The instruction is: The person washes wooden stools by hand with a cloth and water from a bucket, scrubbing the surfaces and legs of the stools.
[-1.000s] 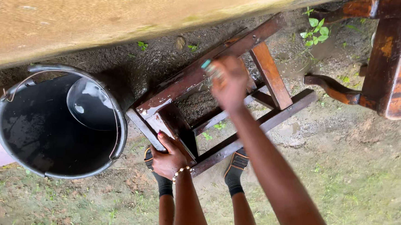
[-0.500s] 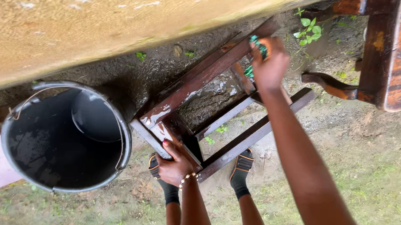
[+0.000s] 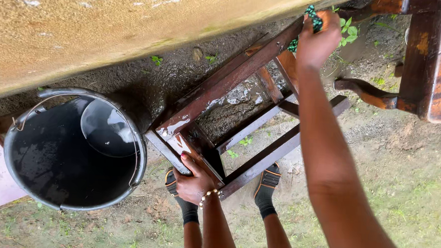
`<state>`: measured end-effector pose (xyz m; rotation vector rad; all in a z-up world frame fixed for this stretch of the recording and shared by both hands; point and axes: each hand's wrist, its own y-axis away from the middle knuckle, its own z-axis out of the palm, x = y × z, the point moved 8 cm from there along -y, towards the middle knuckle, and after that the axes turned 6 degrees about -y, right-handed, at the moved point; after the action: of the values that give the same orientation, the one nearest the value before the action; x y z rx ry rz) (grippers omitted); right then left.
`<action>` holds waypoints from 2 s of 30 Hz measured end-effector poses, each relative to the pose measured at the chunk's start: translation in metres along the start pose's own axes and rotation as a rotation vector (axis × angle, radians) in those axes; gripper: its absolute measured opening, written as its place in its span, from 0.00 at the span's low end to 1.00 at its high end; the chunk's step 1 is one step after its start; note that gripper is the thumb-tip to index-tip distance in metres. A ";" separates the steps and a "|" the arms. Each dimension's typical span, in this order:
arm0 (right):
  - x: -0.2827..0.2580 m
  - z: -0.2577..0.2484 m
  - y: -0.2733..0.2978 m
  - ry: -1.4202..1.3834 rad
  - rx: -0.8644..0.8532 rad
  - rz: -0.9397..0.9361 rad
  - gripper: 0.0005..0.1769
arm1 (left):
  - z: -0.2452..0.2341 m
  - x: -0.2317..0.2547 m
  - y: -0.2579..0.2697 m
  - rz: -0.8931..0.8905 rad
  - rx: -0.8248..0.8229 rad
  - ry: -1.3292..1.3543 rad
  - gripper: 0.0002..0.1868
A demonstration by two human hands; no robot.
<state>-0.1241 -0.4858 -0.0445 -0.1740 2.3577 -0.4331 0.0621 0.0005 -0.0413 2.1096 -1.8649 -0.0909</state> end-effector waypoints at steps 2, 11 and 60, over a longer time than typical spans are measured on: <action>-0.008 0.008 0.015 -0.014 -0.108 -0.154 0.10 | -0.001 -0.003 0.000 -0.017 -0.017 -0.021 0.47; -0.034 0.007 0.014 -0.011 -0.039 -0.179 0.11 | -0.003 0.002 0.001 -0.053 -0.054 -0.003 0.48; -0.062 -0.033 0.082 -0.045 -0.024 -0.158 0.08 | 0.002 -0.001 -0.002 -0.042 0.063 -0.053 0.52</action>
<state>-0.1010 -0.3853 -0.0117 -0.3795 2.3140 -0.4709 0.0636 0.0016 -0.0437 2.2094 -1.8769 -0.0995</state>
